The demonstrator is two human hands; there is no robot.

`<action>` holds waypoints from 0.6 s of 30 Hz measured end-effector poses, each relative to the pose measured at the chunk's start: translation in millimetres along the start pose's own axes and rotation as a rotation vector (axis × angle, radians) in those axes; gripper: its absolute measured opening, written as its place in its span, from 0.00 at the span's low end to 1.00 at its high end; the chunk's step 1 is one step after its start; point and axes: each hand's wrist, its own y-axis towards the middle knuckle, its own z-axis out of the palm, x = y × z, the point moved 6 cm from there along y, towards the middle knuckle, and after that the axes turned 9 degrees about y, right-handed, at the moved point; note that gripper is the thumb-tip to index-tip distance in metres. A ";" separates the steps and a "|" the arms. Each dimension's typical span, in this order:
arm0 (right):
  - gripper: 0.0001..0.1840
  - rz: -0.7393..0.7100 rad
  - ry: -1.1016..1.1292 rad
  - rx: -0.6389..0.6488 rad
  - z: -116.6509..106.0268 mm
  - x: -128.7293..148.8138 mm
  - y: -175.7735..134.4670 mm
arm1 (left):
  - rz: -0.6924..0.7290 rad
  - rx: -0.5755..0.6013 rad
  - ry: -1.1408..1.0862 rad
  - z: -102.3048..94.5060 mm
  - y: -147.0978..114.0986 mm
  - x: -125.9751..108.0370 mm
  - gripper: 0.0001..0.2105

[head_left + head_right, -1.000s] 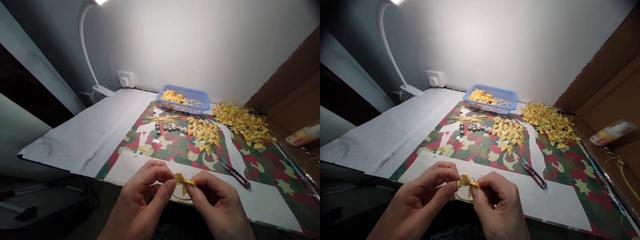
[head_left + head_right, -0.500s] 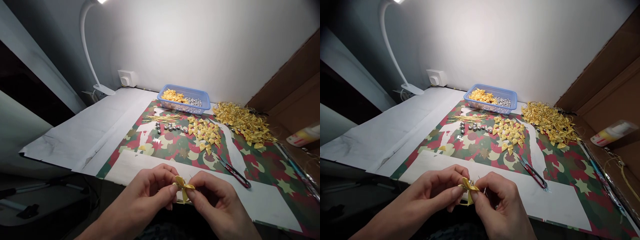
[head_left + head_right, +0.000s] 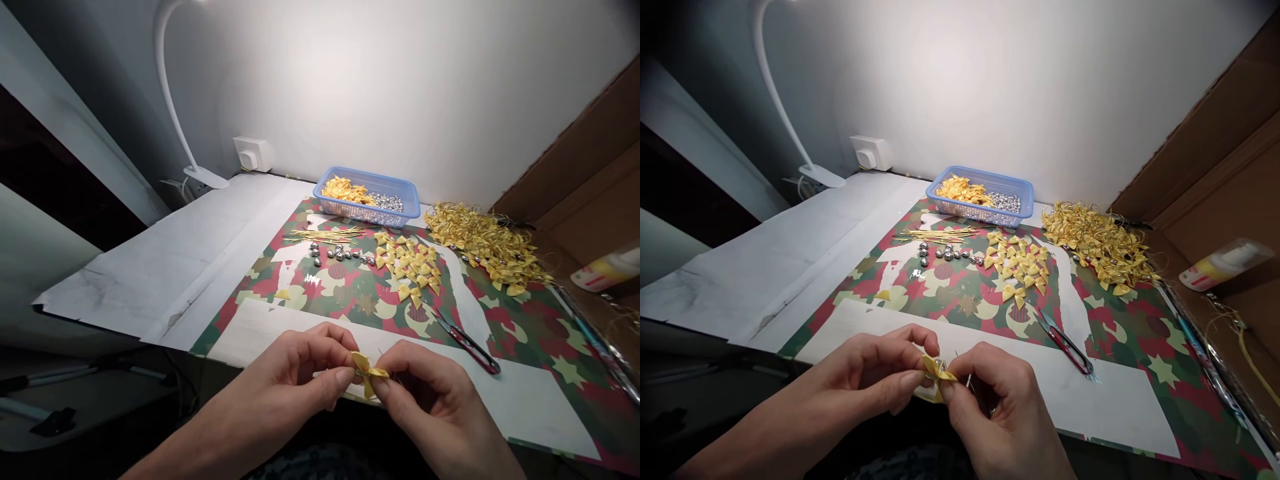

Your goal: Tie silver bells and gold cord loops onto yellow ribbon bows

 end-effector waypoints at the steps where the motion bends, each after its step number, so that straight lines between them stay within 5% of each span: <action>1: 0.16 -0.003 -0.010 0.010 0.5 0.9 0.0 | 0.000 -0.012 0.009 -0.9 -0.5 0.5 0.10; 18: 0.09 -0.099 -0.190 0.022 2.9 13.5 -1.3 | 0.000 -0.112 0.234 -6.1 -5.3 -5.7 0.13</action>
